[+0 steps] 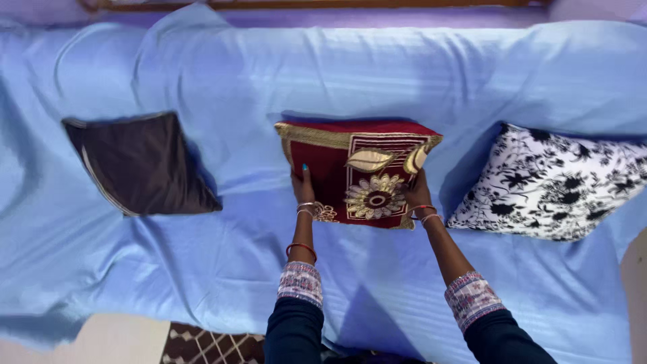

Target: The person smoothes a blue sheet on a bed, arranges several decorative pillows, and then moves to a shelf to organize small decorative items, a glass bowl, and a water pitcher by hand.

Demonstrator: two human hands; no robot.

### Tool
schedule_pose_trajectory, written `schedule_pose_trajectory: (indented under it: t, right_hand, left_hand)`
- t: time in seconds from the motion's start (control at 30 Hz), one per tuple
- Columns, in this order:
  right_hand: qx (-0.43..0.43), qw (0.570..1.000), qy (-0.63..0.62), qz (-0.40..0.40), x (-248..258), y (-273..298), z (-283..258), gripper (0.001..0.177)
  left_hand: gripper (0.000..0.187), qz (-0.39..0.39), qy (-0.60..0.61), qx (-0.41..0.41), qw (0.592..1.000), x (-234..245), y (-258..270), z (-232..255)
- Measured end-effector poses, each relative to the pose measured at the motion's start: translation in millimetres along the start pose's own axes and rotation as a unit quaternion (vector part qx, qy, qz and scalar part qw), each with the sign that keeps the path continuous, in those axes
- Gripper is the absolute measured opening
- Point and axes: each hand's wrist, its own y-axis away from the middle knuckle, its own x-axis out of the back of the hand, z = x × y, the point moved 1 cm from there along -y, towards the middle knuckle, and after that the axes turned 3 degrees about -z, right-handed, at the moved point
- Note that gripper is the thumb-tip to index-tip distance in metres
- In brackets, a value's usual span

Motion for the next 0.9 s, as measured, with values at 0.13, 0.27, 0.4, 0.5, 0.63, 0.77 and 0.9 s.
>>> schedule_pose_trajectory:
  t: [0.13,0.27,0.4,0.5,0.63,0.77,0.9]
  right_hand:
    - [0.060,0.949,0.250,0.184,-9,14,-8,0.101]
    - [0.132,0.932,0.306,0.144,-37,53,-35,0.098]
    - [0.132,0.923,0.349,0.093,-63,76,-43,0.104]
    - [0.071,0.925,0.366,0.080,-74,87,-43,0.110]
    - [0.037,0.921,0.375,0.096,-115,117,-53,0.112]
    - [0.042,0.890,0.455,0.000,-218,181,-59,0.119]
    - [0.059,0.883,0.455,-0.104,-356,252,-66,0.113]
  left_hand:
    - [0.087,-0.055,-0.066,-0.040,0.995,12,15,-17]
    - [0.104,-0.132,-0.022,0.094,0.987,42,88,-37]
    - [0.103,-0.118,-0.376,0.129,0.910,103,168,-45]
    - [0.101,-0.182,-0.546,0.223,0.787,155,202,-51]
    - [0.106,-0.397,-0.556,0.226,0.694,216,218,-61]
    - [0.103,-0.374,-0.486,0.112,0.782,271,206,-53]
    - [0.087,-0.261,-0.379,0.098,0.883,356,197,-22]
